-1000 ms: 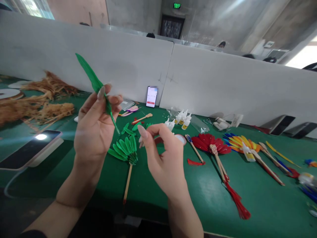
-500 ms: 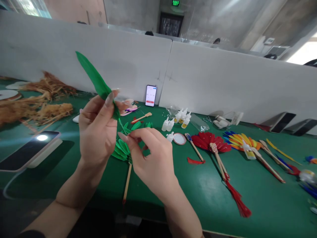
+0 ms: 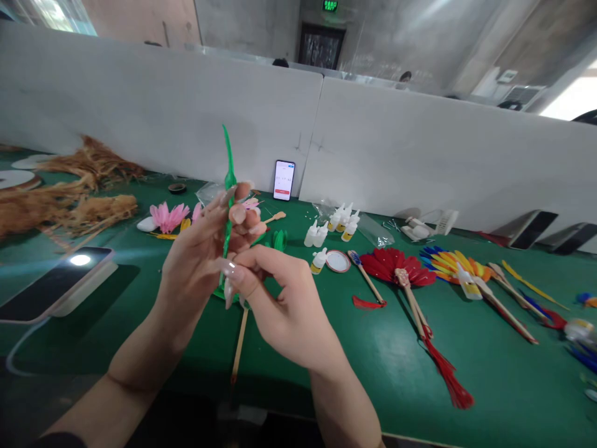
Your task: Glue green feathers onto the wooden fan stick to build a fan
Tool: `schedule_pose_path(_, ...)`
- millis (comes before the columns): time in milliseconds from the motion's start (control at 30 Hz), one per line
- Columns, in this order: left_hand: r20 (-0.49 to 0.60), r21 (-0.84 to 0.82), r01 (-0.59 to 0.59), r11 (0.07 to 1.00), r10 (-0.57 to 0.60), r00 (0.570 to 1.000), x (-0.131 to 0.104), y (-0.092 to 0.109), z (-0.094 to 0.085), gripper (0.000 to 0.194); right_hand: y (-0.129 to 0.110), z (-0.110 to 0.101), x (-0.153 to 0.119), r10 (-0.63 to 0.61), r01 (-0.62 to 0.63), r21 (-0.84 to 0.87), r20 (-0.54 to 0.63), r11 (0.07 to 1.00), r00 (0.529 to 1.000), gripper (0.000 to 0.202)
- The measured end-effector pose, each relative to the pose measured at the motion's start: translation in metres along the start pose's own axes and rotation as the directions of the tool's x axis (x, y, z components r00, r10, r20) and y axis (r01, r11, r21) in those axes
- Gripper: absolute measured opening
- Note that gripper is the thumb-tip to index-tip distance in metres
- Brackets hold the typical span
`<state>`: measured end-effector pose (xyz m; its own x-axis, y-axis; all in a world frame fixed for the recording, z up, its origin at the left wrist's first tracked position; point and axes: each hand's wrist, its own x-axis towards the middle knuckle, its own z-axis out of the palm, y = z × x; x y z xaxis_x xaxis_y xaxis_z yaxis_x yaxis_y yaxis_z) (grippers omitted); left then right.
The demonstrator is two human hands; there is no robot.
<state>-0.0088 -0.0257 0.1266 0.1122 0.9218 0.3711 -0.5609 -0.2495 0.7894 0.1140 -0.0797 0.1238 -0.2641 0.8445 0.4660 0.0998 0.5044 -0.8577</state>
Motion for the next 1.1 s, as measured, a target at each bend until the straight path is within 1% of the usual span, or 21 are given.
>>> schedule_pose_path(67,0.058,-0.049,0.03,0.998,-0.027,0.998,0.002,0.001,-0.002,0.014,0.002,0.0,0.002,0.025,-0.02,0.097,-0.055,0.995,0.998,0.02)
schedule_pose_path(100,0.052,-0.055,0.02,0.998,-0.018,0.998,0.002,0.002,-0.003,0.014,0.002,0.0,0.002,0.04,-0.028,0.142,-0.083,0.989,0.996,0.02)
schedule_pose_path(167,-0.002,-0.035,-0.03,0.999,0.03,1.0,0.003,0.006,-0.007,0.015,0.004,-0.001,0.004,0.075,-0.051,0.207,-0.112,0.977,0.991,0.021)
schedule_pose_path(233,-0.042,0.002,-0.077,0.997,0.077,0.996,0.003,0.011,-0.011,0.015,0.005,-0.003,0.006,0.109,-0.081,0.237,-0.108,0.968,0.988,0.028)
schedule_pose_path(300,-0.053,0.032,-0.123,0.992,0.125,0.991,0.003,0.017,-0.013,0.014,0.006,-0.004,0.007,0.135,-0.107,0.255,-0.095,0.961,0.986,0.035)
schedule_pose_path(333,-0.049,0.044,-0.139,0.989,0.141,0.989,0.002,0.019,-0.014,0.014,0.006,-0.005,0.007,0.141,-0.112,0.264,-0.096,0.958,0.985,0.034)
schedule_pose_path(400,-0.032,0.057,-0.15,0.987,0.152,0.988,0.001,0.022,-0.014,0.014,0.008,-0.005,0.008,0.13,-0.094,0.281,-0.109,0.955,0.986,0.026)
schedule_pose_path(467,-0.019,0.057,-0.14,0.988,0.141,0.99,0.001,0.023,-0.013,0.014,0.008,-0.005,0.009,0.108,-0.07,0.292,-0.116,0.954,0.987,0.016)
schedule_pose_path(567,-0.019,0.049,-0.117,0.992,0.118,0.993,0.001,0.021,-0.013,0.013,0.008,-0.004,0.011,0.111,-0.074,0.295,-0.11,0.953,0.988,0.011)
schedule_pose_path(667,-0.04,0.052,-0.095,0.994,0.097,0.994,0.001,0.019,-0.013,0.013,0.007,-0.004,0.012,0.138,-0.094,0.291,-0.131,0.952,0.982,0.012)
schedule_pose_path(767,-0.049,0.055,-0.089,0.995,0.092,0.995,0.001,0.019,-0.013,0.014,0.007,-0.002,0.011,0.15,-0.101,0.285,-0.158,0.953,0.976,0.017)
schedule_pose_path(967,-0.006,0.077,-0.093,0.993,0.094,0.996,0.0,0.02,-0.012,0.015,0.006,0.0,0.01,0.164,-0.114,0.248,-0.188,0.962,0.968,0.018)
schedule_pose_path(1100,0.01,0.069,-0.087,0.994,0.087,0.996,-0.001,0.019,-0.011,0.013,0.005,0.001,0.009,0.144,-0.099,0.252,-0.167,0.963,0.975,0.013)
